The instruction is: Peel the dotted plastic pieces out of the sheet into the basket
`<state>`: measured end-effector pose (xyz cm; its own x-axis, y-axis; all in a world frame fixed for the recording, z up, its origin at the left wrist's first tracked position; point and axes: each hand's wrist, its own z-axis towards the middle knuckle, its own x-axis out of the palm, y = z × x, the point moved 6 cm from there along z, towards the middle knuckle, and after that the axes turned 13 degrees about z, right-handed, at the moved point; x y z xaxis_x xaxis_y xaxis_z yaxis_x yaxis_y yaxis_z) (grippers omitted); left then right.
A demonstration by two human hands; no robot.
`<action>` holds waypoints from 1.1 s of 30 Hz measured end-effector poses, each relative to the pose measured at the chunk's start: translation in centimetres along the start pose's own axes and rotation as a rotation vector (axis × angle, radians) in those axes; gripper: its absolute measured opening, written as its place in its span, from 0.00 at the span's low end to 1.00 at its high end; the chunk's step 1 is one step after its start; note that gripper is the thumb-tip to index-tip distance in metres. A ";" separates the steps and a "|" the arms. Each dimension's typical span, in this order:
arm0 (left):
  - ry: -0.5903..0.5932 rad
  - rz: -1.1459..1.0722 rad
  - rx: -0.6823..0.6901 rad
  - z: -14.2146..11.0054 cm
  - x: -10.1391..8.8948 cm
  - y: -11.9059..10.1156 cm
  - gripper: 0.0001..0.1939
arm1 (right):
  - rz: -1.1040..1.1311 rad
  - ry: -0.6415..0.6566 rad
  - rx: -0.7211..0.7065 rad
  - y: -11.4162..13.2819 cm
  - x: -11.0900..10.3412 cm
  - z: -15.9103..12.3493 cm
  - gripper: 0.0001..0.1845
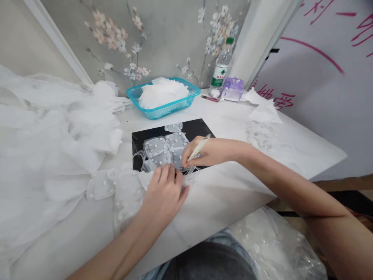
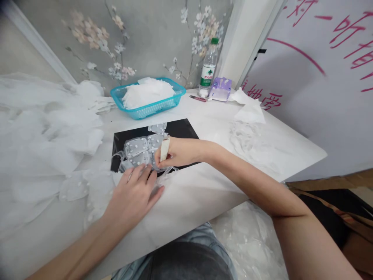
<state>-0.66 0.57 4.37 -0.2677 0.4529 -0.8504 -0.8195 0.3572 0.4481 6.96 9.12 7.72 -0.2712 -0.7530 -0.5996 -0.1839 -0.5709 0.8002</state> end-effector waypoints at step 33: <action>0.250 -0.492 -0.666 -1.3 6.2 10.3 0.19 | -0.802 -0.595 0.191 -6.7 -4.8 -2.5 0.15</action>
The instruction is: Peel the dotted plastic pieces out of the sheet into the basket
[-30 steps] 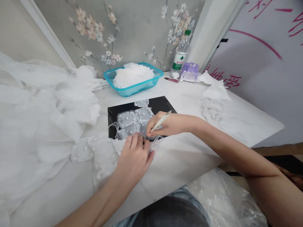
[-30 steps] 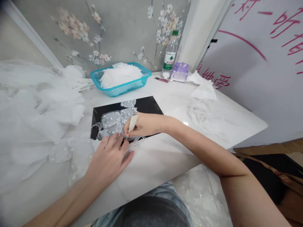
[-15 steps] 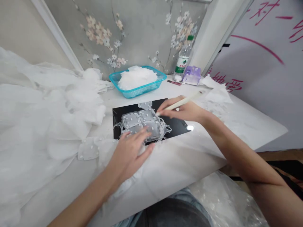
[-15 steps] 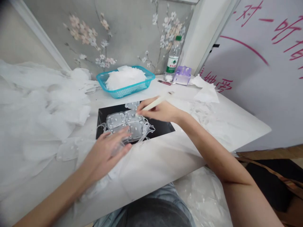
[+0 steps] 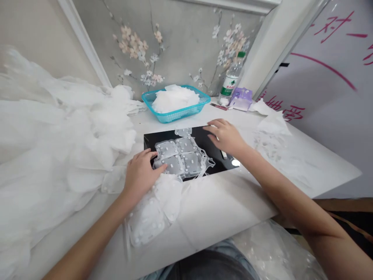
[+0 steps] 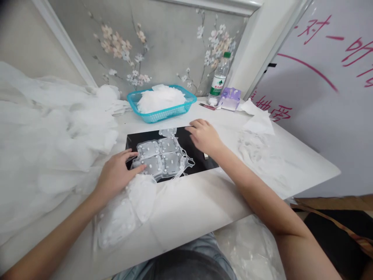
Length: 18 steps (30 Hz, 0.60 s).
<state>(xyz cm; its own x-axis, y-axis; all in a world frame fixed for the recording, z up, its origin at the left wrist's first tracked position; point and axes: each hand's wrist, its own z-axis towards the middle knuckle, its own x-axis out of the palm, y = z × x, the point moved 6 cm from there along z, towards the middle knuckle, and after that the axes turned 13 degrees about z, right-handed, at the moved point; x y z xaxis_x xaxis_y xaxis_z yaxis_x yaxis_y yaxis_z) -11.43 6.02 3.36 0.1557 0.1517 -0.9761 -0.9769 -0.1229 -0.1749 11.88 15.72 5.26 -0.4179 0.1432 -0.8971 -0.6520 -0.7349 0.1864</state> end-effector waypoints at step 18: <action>-0.110 -0.501 -0.156 0.5 1.5 1.9 0.21 | 0.070 0.139 -0.360 10.6 6.8 3.0 0.12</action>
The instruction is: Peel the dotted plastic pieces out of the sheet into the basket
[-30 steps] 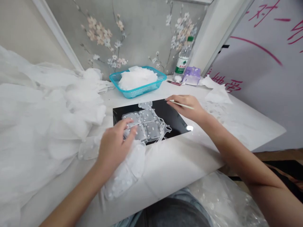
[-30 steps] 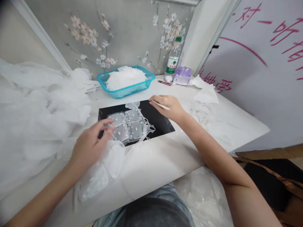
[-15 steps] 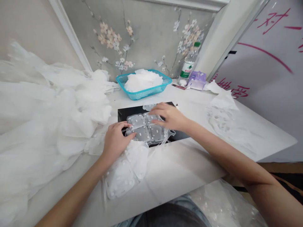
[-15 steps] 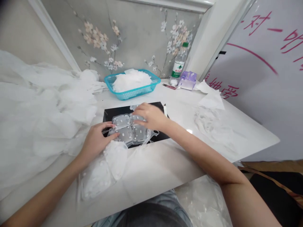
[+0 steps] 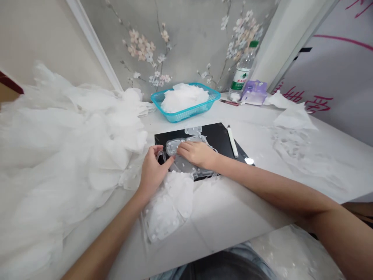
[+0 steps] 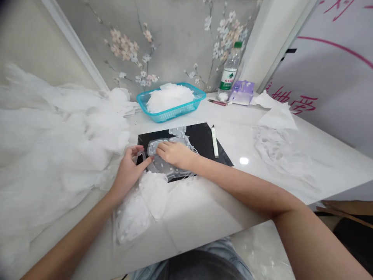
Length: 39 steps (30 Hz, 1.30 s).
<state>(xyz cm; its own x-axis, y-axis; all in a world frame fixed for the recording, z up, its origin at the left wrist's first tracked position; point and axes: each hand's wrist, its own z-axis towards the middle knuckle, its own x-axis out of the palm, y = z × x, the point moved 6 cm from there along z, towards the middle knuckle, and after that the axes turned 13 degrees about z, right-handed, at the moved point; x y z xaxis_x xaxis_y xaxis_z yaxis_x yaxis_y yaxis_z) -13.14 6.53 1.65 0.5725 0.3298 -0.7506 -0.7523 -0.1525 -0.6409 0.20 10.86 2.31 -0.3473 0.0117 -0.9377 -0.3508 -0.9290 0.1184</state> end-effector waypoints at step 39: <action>0.378 -0.150 0.009 -0.5 1.1 -1.4 0.15 | 0.245 -0.532 0.073 -0.8 -2.3 -0.6 0.12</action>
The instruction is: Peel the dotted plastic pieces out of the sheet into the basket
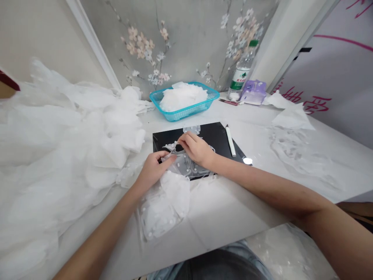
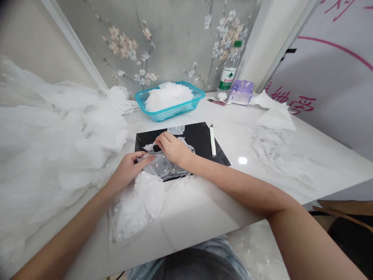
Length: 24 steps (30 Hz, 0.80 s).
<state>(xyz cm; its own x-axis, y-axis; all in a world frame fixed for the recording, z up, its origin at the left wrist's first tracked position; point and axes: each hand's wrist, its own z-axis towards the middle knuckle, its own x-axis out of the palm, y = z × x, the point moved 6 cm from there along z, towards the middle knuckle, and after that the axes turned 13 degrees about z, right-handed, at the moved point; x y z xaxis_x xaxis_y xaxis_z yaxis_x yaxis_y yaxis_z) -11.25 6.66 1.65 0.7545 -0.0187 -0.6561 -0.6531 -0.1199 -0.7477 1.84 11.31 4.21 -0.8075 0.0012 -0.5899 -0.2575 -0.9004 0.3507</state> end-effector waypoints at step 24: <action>-0.150 0.177 0.262 0.3 -0.4 -0.8 0.12 | -0.184 0.314 -0.297 1.4 2.0 -0.8 0.15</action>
<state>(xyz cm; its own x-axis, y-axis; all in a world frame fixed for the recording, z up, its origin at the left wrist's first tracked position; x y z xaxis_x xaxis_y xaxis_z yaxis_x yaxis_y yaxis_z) -11.07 7.00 2.47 0.6227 0.1321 -0.7713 -0.7822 0.1311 -0.6091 0.31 9.65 2.96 -0.5511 0.0821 -0.8304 -0.1812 -0.9832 0.0231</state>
